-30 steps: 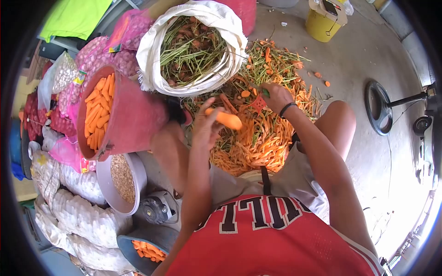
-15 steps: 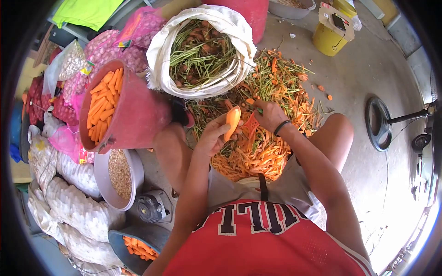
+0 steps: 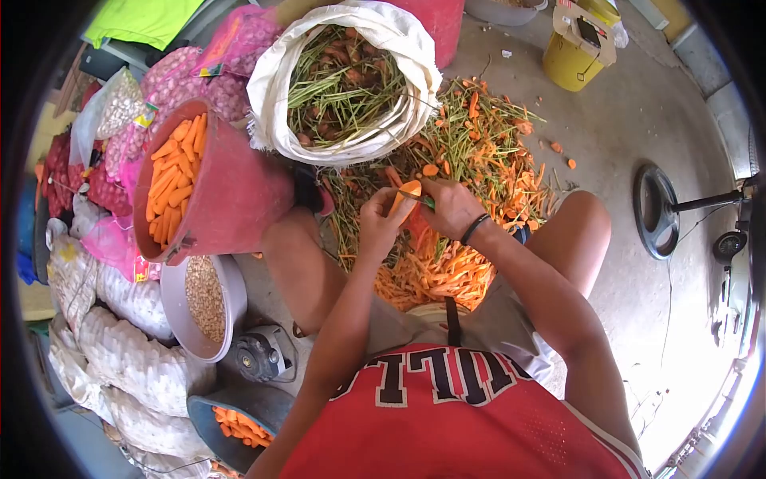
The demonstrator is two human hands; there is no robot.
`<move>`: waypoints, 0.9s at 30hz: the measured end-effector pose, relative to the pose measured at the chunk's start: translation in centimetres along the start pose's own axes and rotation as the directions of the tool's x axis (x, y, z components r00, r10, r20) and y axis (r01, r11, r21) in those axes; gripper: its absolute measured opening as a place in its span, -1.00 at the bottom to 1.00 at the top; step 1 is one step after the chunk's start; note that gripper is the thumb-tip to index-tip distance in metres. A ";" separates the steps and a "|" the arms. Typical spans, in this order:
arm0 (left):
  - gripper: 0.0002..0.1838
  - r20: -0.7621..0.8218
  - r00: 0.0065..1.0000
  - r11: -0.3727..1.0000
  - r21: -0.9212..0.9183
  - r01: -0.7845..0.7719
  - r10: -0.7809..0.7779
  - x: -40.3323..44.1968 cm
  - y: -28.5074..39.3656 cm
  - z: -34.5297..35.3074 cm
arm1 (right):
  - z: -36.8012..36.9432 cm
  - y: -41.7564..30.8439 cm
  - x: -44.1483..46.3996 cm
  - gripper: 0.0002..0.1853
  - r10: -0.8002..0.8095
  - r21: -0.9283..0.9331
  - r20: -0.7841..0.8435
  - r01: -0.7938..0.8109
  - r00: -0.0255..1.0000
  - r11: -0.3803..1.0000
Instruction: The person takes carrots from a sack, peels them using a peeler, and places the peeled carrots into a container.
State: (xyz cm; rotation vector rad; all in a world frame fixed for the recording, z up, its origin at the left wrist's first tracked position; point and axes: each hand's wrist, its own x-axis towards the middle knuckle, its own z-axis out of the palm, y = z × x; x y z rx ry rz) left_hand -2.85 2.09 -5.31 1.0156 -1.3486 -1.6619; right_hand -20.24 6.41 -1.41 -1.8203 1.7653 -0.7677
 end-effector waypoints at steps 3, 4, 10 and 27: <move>-0.65 0.040 0.999 0.999 -0.034 0.035 -0.033 -0.2 -0.2 -0.7 | 0.5 0.5 0.4 -0.60 0.057 -0.042 0.075 -0.054 0.996 0.998; -0.64 0.058 0.997 0.997 -0.051 0.052 -0.049 -0.3 -0.1 -0.9 | 0.5 0.6 0.5 -0.58 0.093 -0.067 0.110 -0.086 0.990 0.994; -0.58 0.068 0.996 0.985 -0.158 0.074 -0.064 0.4 3.5 -5.1 | 2.0 5.4 2.3 -0.54 0.373 -0.463 0.629 -0.058 0.682 0.885; -0.73 -0.011 1.000 0.792 0.611 0.019 -0.015 18.8 10.8 -16.2 | -5.2 -0.5 2.8 -0.73 0.174 0.978 0.189 -0.202 0.966 0.057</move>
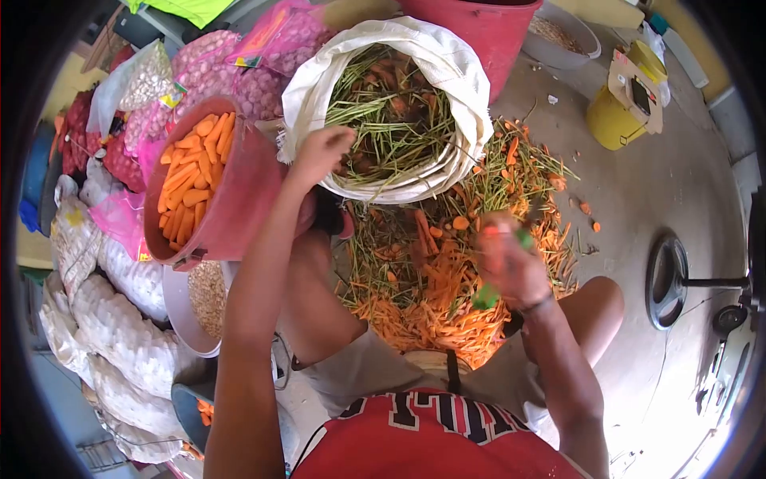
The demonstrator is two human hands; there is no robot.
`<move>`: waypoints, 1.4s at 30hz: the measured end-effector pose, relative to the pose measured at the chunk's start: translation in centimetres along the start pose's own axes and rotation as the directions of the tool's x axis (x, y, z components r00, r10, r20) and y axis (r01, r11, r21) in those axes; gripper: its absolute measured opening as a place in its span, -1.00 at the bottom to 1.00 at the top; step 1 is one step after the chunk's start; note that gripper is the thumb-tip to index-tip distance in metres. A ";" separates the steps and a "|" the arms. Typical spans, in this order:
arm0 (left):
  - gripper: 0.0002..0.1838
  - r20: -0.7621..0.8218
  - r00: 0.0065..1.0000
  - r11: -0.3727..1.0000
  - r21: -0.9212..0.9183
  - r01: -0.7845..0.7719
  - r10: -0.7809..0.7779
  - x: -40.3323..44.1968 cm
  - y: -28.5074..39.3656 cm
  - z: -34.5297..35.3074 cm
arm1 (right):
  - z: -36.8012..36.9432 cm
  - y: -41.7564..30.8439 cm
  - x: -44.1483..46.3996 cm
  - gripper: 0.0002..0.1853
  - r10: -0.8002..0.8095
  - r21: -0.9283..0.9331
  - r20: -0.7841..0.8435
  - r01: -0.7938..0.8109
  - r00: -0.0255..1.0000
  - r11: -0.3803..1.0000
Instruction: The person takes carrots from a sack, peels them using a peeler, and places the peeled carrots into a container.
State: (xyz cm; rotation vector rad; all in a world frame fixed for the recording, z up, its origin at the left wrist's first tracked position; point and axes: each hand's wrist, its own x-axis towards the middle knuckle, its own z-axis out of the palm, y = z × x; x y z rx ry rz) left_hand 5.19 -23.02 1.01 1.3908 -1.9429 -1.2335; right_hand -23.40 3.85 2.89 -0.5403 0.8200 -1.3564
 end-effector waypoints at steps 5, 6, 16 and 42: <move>-0.62 0.349 0.937 0.719 0.648 -0.250 0.010 5.8 -7.0 3.6 | 6.9 -6.1 -5.3 -0.63 -0.259 0.738 0.274 -0.030 0.926 0.674; -0.62 0.325 0.943 0.667 0.687 -0.290 0.075 6.1 -8.0 4.4 | 7.6 -7.5 -5.7 -0.67 -0.281 0.730 0.376 -0.096 0.883 0.677; -0.83 0.222 0.906 0.568 0.718 -0.402 0.360 5.5 -10.0 7.0 | 9.4 -12.1 -6.5 -0.83 -0.211 0.590 0.667 -0.334 0.714 0.735; -0.63 -0.139 0.912 0.918 0.147 -0.367 0.387 0.3 2.2 2.9 | 6.0 -7.1 -10.4 -0.79 -0.224 0.552 0.149 0.107 0.963 0.827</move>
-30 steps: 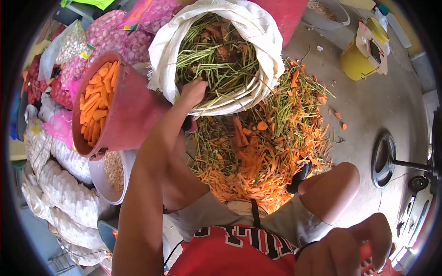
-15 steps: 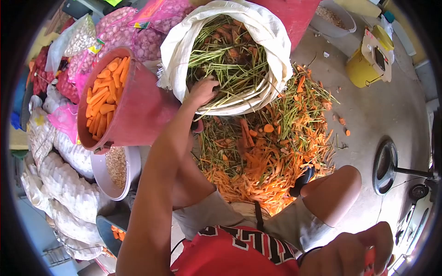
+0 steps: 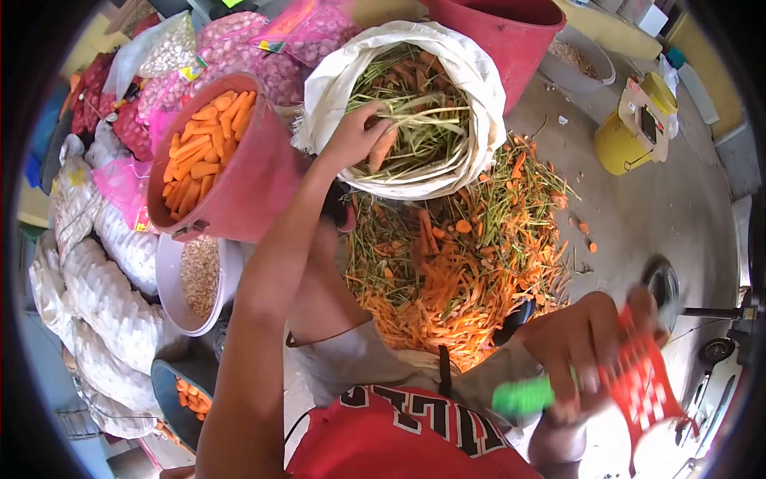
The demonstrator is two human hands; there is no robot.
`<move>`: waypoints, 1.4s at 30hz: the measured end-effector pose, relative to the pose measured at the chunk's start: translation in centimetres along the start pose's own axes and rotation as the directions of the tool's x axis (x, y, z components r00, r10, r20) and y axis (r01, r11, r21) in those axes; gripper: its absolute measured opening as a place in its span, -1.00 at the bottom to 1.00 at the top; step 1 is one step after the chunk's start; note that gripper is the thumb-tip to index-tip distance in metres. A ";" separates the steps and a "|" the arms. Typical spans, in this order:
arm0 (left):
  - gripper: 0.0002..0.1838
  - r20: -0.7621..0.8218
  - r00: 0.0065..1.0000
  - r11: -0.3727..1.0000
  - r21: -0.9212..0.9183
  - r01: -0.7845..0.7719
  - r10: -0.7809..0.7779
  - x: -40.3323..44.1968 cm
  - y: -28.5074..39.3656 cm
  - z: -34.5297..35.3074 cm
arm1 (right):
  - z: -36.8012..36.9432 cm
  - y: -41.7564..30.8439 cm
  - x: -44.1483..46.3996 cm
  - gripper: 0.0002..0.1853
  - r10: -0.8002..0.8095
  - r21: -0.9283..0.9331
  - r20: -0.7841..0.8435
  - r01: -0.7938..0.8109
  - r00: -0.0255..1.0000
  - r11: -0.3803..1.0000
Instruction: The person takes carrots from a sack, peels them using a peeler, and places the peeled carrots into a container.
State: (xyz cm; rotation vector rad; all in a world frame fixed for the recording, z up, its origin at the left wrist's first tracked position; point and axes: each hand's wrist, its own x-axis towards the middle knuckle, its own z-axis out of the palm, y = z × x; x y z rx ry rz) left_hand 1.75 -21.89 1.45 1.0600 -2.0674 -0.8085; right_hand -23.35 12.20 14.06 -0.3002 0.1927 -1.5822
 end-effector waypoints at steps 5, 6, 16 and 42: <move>-0.58 0.006 1.000 0.977 -0.213 -0.022 0.024 4.0 8.2 -2.7 | -4.5 -1.0 4.1 -0.78 -0.148 -0.876 -0.193 -0.103 0.970 0.471; -0.55 0.100 0.995 0.885 -0.465 0.031 0.018 3.7 10.9 -2.8 | -5.5 -1.3 4.7 -0.78 -0.066 -0.929 -0.190 -0.158 0.980 0.334; -0.52 0.247 0.927 0.849 -0.387 0.361 -0.282 -15.5 10.4 12.5 | -17.0 2.5 4.1 -0.72 -0.053 -0.881 0.014 -0.013 0.999 -0.474; -0.44 0.292 0.850 0.678 -0.513 0.526 -0.438 -21.9 9.1 7.2 | -18.9 4.6 4.7 -0.55 0.185 -0.819 -0.292 -0.145 0.938 -0.555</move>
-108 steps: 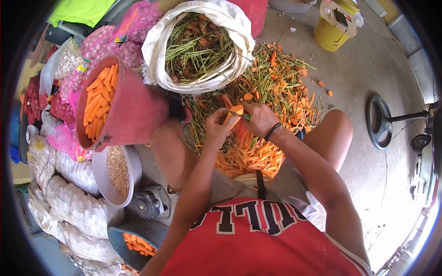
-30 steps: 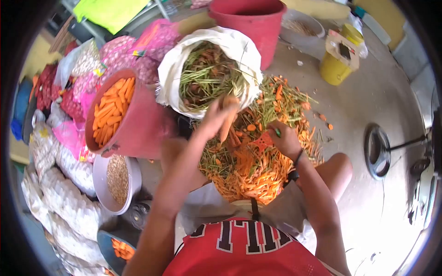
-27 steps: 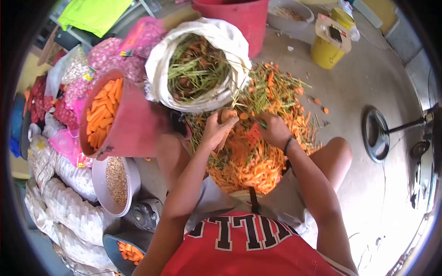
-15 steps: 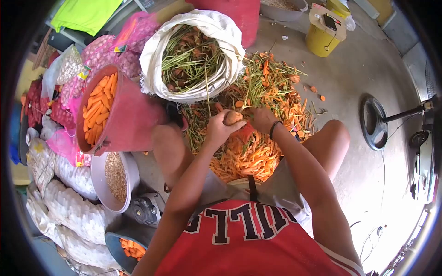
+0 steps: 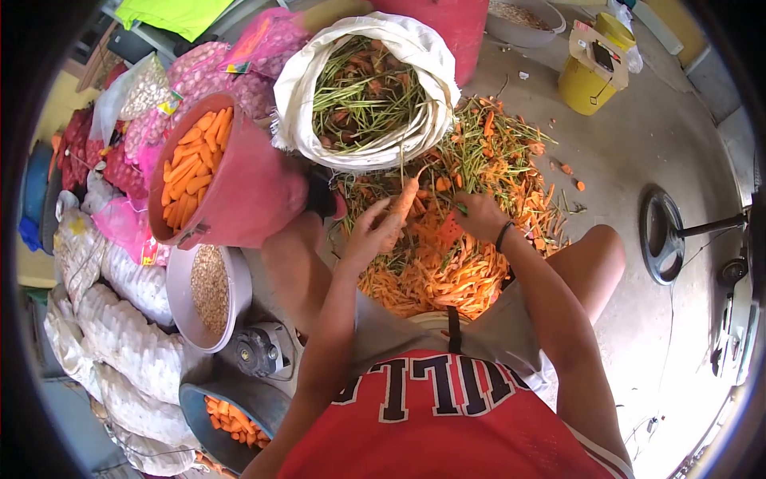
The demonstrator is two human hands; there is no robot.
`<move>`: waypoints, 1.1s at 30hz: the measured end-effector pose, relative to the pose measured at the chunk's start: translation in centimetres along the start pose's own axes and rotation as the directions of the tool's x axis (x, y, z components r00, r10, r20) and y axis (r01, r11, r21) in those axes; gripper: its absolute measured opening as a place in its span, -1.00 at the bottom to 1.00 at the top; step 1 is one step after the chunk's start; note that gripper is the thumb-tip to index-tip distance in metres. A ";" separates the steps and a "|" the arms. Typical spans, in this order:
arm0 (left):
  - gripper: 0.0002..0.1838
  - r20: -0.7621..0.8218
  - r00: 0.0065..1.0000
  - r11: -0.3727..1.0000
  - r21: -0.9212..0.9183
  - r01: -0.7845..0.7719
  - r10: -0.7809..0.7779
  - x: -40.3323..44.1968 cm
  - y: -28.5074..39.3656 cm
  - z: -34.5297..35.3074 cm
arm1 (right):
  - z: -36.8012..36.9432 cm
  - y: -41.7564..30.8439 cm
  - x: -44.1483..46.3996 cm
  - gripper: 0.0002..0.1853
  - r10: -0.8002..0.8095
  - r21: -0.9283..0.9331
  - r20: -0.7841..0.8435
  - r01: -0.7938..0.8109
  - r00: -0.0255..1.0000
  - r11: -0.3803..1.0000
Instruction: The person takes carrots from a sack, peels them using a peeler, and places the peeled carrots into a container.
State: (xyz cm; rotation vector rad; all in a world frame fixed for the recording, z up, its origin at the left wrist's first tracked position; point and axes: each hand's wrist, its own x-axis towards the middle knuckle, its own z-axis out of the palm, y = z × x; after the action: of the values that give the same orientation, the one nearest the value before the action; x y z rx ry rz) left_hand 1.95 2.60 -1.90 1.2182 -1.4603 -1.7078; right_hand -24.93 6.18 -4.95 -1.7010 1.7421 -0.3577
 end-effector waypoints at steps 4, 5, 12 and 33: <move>-0.47 -0.021 1.000 0.997 0.073 -0.010 0.012 1.0 -1.9 0.6 | -0.3 -3.1 -1.0 -0.63 -0.134 0.092 -0.166 0.151 0.977 0.984; -0.48 -0.012 0.999 0.992 0.116 -0.043 0.045 1.3 -2.4 0.7 | 0.2 -3.0 -0.9 -0.68 -0.186 0.080 -0.216 0.208 0.958 0.975; -0.52 0.084 0.987 0.967 0.207 -0.148 0.133 1.4 -2.3 2.4 | 0.2 -3.9 -0.9 -0.51 -0.150 0.096 -0.125 0.163 0.981 0.982; -0.44 0.277 0.949 0.797 -0.533 0.283 -0.151 1.5 -2.3 3.6 | -1.2 -3.8 -1.1 -0.36 -0.423 0.061 -0.323 0.465 0.847 0.883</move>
State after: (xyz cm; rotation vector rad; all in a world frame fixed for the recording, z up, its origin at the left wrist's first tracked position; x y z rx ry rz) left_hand -1.64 3.36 -4.54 0.9043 -0.8197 -2.2830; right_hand -22.79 6.45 -1.42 -2.0216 1.4564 -0.9710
